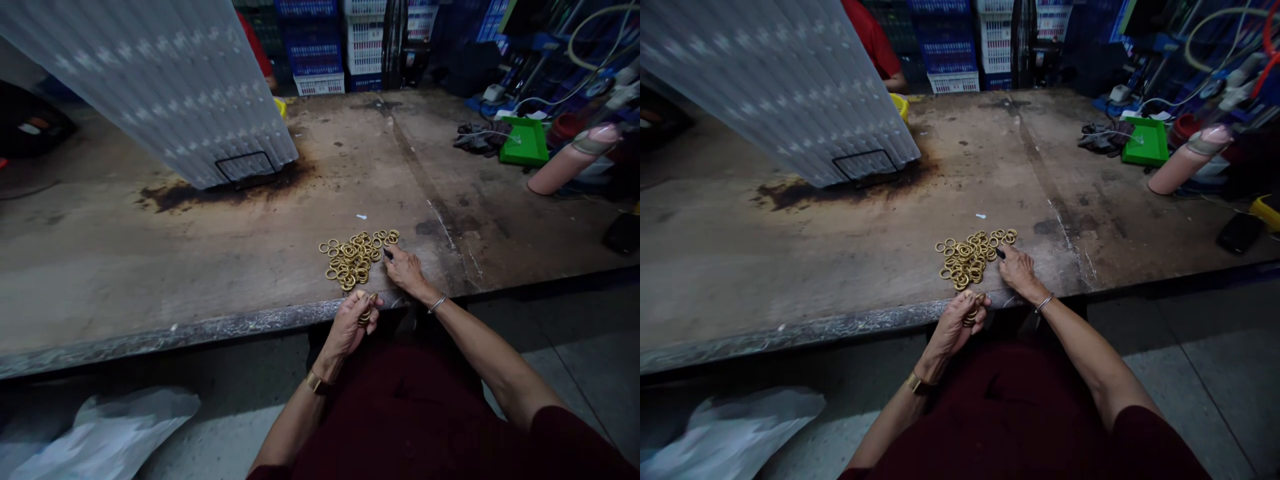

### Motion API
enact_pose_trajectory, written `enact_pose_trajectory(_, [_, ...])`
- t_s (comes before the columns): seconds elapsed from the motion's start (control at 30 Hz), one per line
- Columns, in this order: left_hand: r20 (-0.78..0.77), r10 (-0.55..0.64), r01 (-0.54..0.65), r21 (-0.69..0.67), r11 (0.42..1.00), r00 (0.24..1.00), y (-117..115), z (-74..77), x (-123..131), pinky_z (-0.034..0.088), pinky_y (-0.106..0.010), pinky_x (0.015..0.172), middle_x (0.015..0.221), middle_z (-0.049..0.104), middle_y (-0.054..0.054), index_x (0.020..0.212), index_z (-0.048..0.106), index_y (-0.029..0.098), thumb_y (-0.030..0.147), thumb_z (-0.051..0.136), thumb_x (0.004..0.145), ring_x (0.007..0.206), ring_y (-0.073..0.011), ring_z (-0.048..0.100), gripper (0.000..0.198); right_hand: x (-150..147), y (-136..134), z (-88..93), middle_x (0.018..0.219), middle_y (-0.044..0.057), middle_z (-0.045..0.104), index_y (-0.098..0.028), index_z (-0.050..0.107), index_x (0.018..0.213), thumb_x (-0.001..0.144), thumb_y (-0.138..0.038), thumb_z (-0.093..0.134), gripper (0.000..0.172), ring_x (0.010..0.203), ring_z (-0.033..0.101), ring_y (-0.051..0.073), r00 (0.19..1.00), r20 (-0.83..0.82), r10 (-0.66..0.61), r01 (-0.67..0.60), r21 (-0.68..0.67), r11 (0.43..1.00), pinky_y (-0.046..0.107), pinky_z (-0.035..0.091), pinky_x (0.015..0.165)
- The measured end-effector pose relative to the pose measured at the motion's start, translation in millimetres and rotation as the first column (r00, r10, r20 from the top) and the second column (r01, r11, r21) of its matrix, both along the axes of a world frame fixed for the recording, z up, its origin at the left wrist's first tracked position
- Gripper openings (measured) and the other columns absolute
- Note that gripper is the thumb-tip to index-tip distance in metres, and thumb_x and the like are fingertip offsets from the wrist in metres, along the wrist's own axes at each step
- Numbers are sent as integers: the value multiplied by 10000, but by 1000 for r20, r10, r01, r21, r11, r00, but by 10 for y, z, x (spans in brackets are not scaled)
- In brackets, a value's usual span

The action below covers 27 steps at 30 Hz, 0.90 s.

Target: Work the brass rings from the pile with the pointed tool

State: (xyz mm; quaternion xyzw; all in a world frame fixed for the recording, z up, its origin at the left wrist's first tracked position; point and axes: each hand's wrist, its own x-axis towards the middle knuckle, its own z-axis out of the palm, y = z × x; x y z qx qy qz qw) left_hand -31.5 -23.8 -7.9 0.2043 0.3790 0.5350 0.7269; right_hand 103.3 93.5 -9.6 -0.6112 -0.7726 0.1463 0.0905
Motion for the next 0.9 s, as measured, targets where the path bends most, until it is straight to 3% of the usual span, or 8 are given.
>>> enact_pose_trajectory(0.13, [61,20,-18,-27,999,998,24,-37,-48,360,-169,394,800,663,-57,732,479,155,371,768,659,514,-77,516,368,-118,114,-53,1069,73,686,-223,581,1145,901,-323,448,295,910,630,209,998,-37,42,-40,46,998,263,388,702])
enact_pose_trajectory(0.27, [148,-3,8,-31,999,989,25,-54,-97,385,-174,416,770,642,-34,909,569,154,329,760,658,570,-104,557,360,-165,169,-84,1115,74,667,-223,595,1122,884,-261,453,280,960,612,215,997,-33,71,-69,62,996,274,395,728])
enact_pose_trajectory(0.37, [197,9,-1,-41,999,980,24,-76,-117,393,-166,440,776,620,-39,839,603,136,359,736,694,635,-110,574,298,-142,175,-96,1120,87,659,-210,606,1103,861,-232,461,283,949,608,219,996,-54,74,-70,76,995,280,395,727])
enact_pose_trajectory(0.53, [179,42,-31,-60,998,983,57,-87,-113,363,-148,430,739,600,-24,696,562,135,320,774,657,624,-95,559,283,-68,112,-126,879,65,683,-182,633,961,825,-245,471,221,758,594,181,965,-261,40,-28,49,998,269,390,677])
enact_pose_trajectory(0.63, [29,99,-98,-40,994,995,85,-86,-93,344,-148,411,706,603,-9,749,586,149,318,793,616,578,-89,549,299,-41,-4,-132,720,8,633,-177,610,786,746,-243,511,125,652,540,134,861,-508,-12,-25,-66,998,243,395,638])
enact_pose_trajectory(0.7, [-181,162,-160,27,987,970,96,-102,-77,336,-158,405,639,586,15,815,621,157,338,763,651,505,-72,509,283,-33,-117,-120,664,-23,599,-178,589,762,698,-259,544,112,601,508,109,754,-652,-77,-56,-181,982,221,391,591])
enact_pose_trajectory(0.8, [-493,298,-217,216,952,818,103,-129,-54,388,-187,464,591,570,38,894,664,170,333,694,726,462,-62,475,236,-34,-295,-69,577,-60,546,-183,572,801,666,-294,570,175,488,436,77,617,-753,-230,-136,-390,911,189,337,478])
enact_pose_trajectory(0.9, [-590,405,-177,406,896,698,106,-112,-41,478,-244,665,757,667,-11,889,700,188,289,692,719,663,-119,600,198,-41,-413,18,534,-77,508,-187,554,805,633,-312,579,214,417,362,52,521,-761,-387,-211,-554,805,165,248,396])
